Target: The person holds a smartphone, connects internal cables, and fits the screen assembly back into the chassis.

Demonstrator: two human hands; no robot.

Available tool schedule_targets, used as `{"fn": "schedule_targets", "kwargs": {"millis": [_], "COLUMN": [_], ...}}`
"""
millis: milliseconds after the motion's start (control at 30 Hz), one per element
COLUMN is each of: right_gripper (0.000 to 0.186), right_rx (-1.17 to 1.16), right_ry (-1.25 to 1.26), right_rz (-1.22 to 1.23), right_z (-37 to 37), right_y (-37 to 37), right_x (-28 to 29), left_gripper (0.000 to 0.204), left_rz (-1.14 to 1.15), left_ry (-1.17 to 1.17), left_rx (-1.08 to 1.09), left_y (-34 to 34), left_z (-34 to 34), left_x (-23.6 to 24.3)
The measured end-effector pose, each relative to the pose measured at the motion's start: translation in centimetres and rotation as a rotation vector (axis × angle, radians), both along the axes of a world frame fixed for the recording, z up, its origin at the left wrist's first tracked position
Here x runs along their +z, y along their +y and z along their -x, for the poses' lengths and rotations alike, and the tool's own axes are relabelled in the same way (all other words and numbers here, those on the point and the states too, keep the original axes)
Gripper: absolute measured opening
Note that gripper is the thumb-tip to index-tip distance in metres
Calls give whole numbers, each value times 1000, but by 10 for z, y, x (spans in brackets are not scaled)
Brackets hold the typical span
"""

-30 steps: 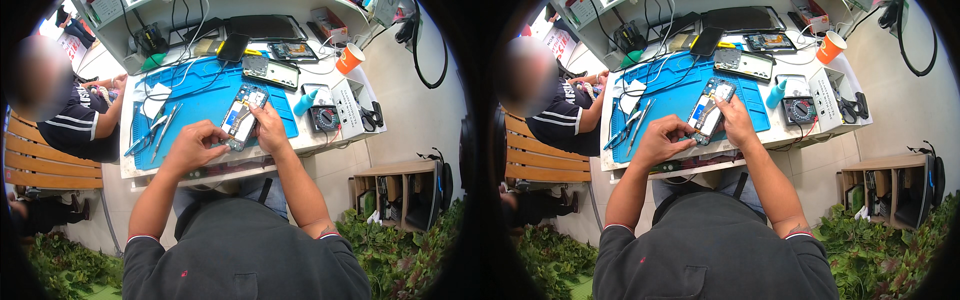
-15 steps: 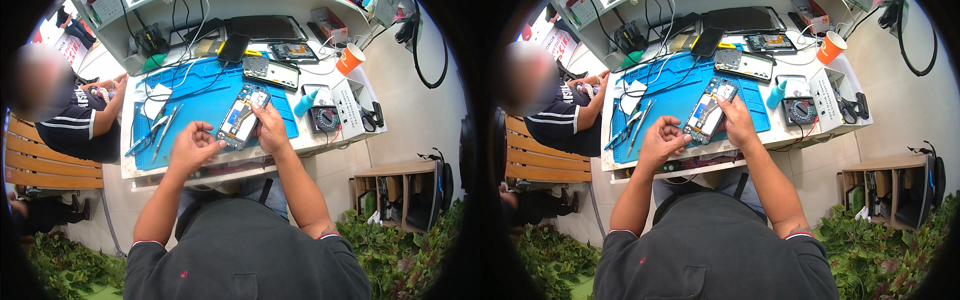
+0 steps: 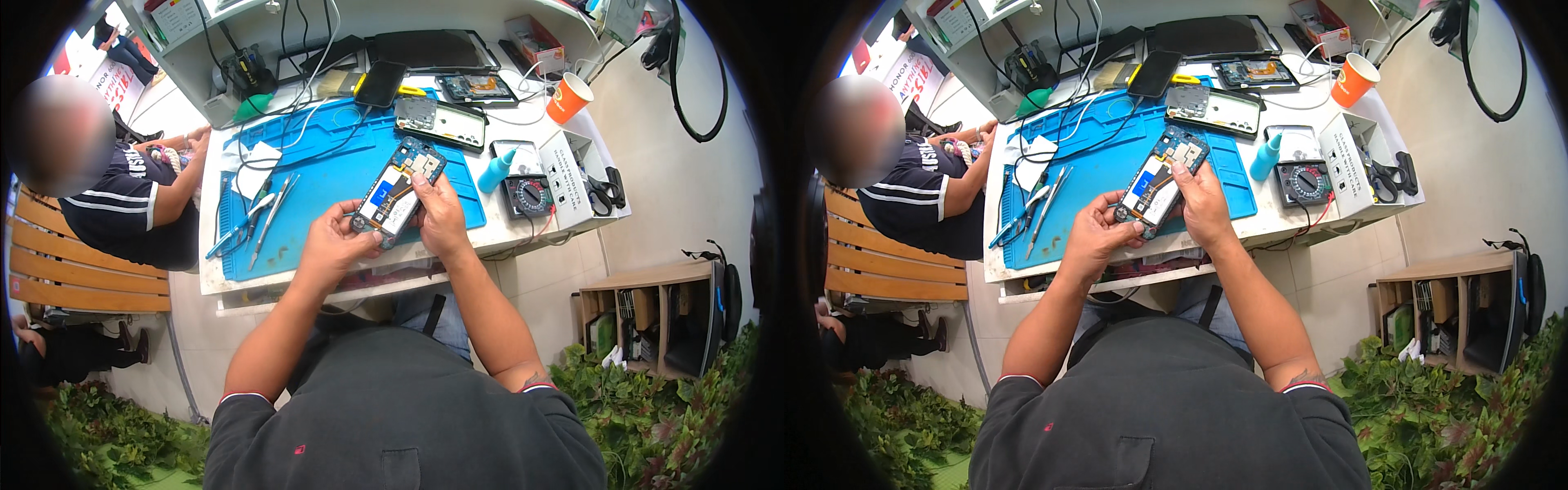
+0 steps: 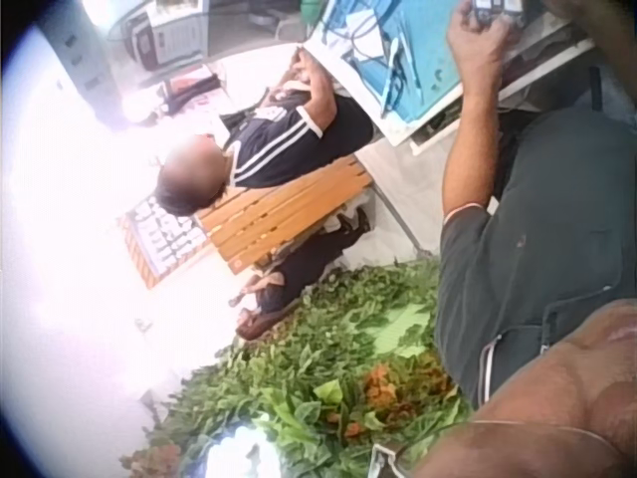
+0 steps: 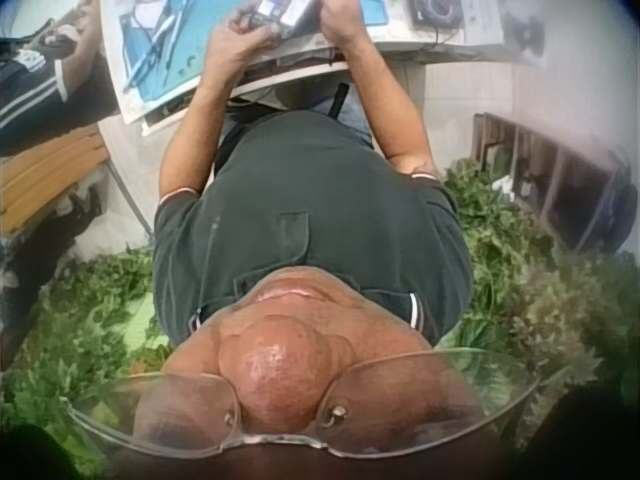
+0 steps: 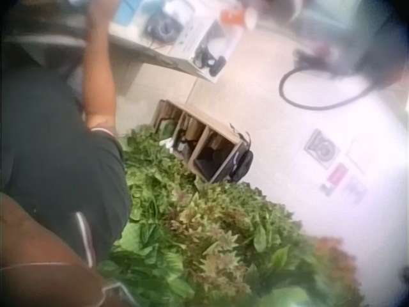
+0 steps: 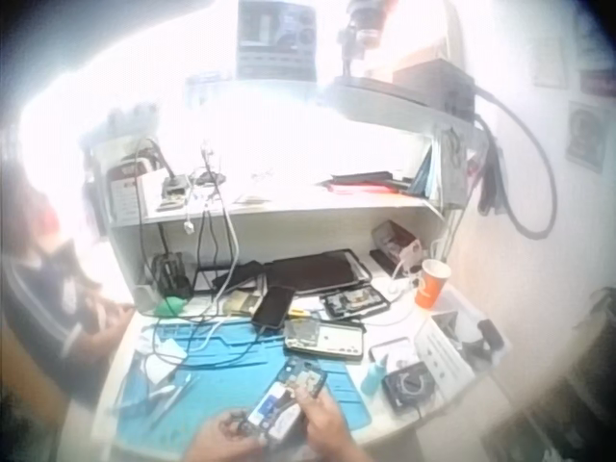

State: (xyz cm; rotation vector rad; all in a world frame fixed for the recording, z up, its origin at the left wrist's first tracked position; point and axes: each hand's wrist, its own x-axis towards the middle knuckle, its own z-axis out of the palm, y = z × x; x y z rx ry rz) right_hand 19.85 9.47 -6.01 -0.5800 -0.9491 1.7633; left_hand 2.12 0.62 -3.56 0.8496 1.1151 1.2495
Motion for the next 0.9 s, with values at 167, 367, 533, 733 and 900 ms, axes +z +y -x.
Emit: {"fn": "schedule_targets", "kwargs": {"millis": [167, 367, 533, 733, 900], "right_gripper": [30, 31, 29, 28, 29], "right_rx": [30, 27, 14, 39, 28], "right_ry": [-18, -12, -33, -37, -15], "right_rz": [-4, -32, -38, 23, -9], "right_z": [-3, -1, -1, -4, -3], "right_y": [-2, -1, 1, -2, 0], "right_x": [6, 3, 2, 7, 3], "left_gripper": [68, 71, 71, 71, 70], "left_rz": [68, 96, 73, 54, 52], "left_ry": [-59, 6, 36, 54, 66], "left_rx": [-18, -40, -46, -53, -43], "left_y": [3, 9, 8, 6, 4], "left_z": [2, 2, 2, 3, 0], "left_x": [9, 8, 6, 6, 6]}}
